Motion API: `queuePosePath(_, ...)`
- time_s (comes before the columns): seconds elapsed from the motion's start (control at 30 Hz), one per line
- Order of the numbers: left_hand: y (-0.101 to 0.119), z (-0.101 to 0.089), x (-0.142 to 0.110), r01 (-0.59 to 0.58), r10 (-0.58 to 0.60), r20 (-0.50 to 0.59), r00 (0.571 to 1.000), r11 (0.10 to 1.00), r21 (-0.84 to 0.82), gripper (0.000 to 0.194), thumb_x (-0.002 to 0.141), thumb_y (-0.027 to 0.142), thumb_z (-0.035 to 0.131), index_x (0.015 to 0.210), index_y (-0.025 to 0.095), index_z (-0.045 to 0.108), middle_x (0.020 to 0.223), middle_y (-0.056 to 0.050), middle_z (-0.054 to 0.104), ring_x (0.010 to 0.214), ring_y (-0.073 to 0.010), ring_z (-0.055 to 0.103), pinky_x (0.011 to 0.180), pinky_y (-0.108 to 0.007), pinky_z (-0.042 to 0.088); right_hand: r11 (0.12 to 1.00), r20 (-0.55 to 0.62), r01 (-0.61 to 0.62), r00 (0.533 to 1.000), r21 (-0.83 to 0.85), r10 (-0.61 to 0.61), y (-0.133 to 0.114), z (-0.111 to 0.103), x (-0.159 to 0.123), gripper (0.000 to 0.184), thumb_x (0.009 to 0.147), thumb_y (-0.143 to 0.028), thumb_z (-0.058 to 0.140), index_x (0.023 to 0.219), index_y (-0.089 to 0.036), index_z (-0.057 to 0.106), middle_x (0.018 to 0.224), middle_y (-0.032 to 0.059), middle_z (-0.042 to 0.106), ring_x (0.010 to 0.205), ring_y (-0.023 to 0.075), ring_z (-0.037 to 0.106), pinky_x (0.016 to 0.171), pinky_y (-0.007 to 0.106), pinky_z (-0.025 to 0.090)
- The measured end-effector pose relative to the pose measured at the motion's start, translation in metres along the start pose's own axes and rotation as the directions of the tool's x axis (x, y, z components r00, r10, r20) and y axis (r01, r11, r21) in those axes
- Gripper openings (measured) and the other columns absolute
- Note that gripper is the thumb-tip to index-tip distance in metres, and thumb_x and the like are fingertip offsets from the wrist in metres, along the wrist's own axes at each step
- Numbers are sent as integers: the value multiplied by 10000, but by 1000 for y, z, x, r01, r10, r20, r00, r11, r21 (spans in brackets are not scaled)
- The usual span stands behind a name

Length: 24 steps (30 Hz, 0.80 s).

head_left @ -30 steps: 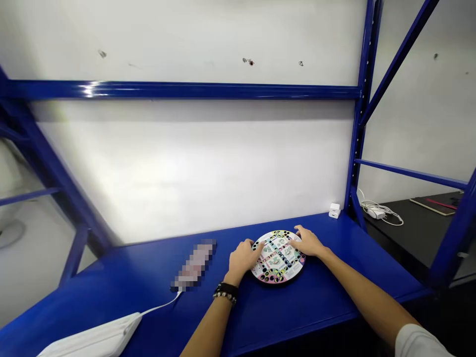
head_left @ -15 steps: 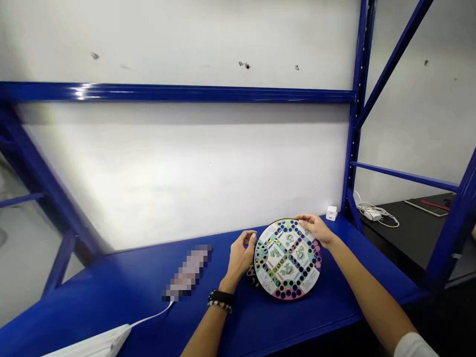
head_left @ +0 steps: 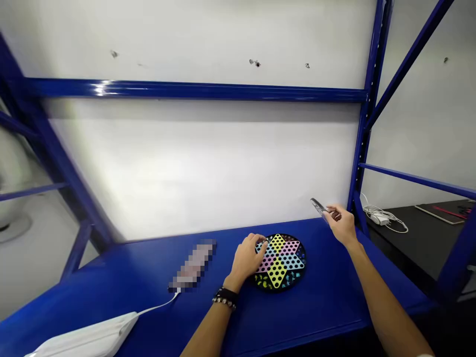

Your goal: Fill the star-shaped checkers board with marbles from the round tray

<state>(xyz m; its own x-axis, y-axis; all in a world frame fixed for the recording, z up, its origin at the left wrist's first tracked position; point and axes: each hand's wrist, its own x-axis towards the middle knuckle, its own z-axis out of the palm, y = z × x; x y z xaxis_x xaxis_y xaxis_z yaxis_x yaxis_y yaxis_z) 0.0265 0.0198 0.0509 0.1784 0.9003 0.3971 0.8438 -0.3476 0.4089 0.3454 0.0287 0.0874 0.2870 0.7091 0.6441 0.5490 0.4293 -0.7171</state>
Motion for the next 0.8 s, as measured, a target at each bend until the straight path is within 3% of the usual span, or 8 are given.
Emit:
queuePosePath(0.07,0,0,0,1,-1,9,1000,1000,9,251,918,380,439,1001,234,625,1014,-47,649,991,-218,597,847,-329,454,990,283,86,958,-108,-52,-5,8,-10,229,797,-329,585,944,-191,695,776,22,659,630,146,545,625,274,446)
queuePosePath(0.17,0,0,0,-11,11,17,1000,1000,19,250,920,381,439,1006,231,619,1013,-47,647,985,-217,598,847,-331,451,944,652,220,758,-245,-8,-6,20,-23,202,752,-165,555,876,-231,701,737,0,646,668,153,559,649,265,404)
queuePosePath(0.23,-1,1,0,-19,19,12,1000,1000,21,247,921,380,439,996,229,619,1013,-44,646,980,-214,599,848,-329,451,912,751,264,656,-315,70,-4,27,-30,226,720,-106,541,825,-235,694,729,4,640,671,158,558,634,261,369)
queuePosePath(0.27,-1,1,0,-21,20,10,1000,1000,21,245,921,378,439,993,230,620,1013,-42,646,976,-213,600,845,-328,451,899,769,276,632,-340,97,-3,30,-34,216,722,-101,536,804,-232,687,745,12,643,686,164,562,633,262,359)
queuePosePath(0.33,-2,2,1,-23,23,8,1000,1000,20,240,918,376,447,993,233,624,1014,-40,646,966,-210,603,834,-324,452,882,772,294,625,-367,113,-5,34,-39,178,756,-132,531,804,-226,673,813,32,652,744,181,576,647,268,356)
queuePosePath(0.43,-2,3,1,-34,34,4,999,999,14,235,913,371,457,992,233,629,1013,-39,647,959,-207,608,814,-318,453,860,750,325,655,-393,95,-13,40,-46,160,840,-241,514,928,-229,648,941,52,652,850,201,592,698,281,372)
queuePosePath(0.63,-2,4,0,-46,46,-4,999,999,1,276,948,394,399,976,242,628,1006,-29,653,975,-205,609,810,-319,455,738,750,424,640,-525,166,-32,50,-62,343,924,-455,446,1056,-182,606,1044,109,624,908,240,621,767,322,398)
queuePosePath(0.8,-2,3,0,-39,39,3,999,999,8,296,957,405,382,976,241,627,1017,-35,655,979,-208,604,835,-326,453,723,697,420,708,-548,117,-36,52,-62,343,927,-464,442,1065,-192,601,1100,99,594,895,210,623,741,293,399)
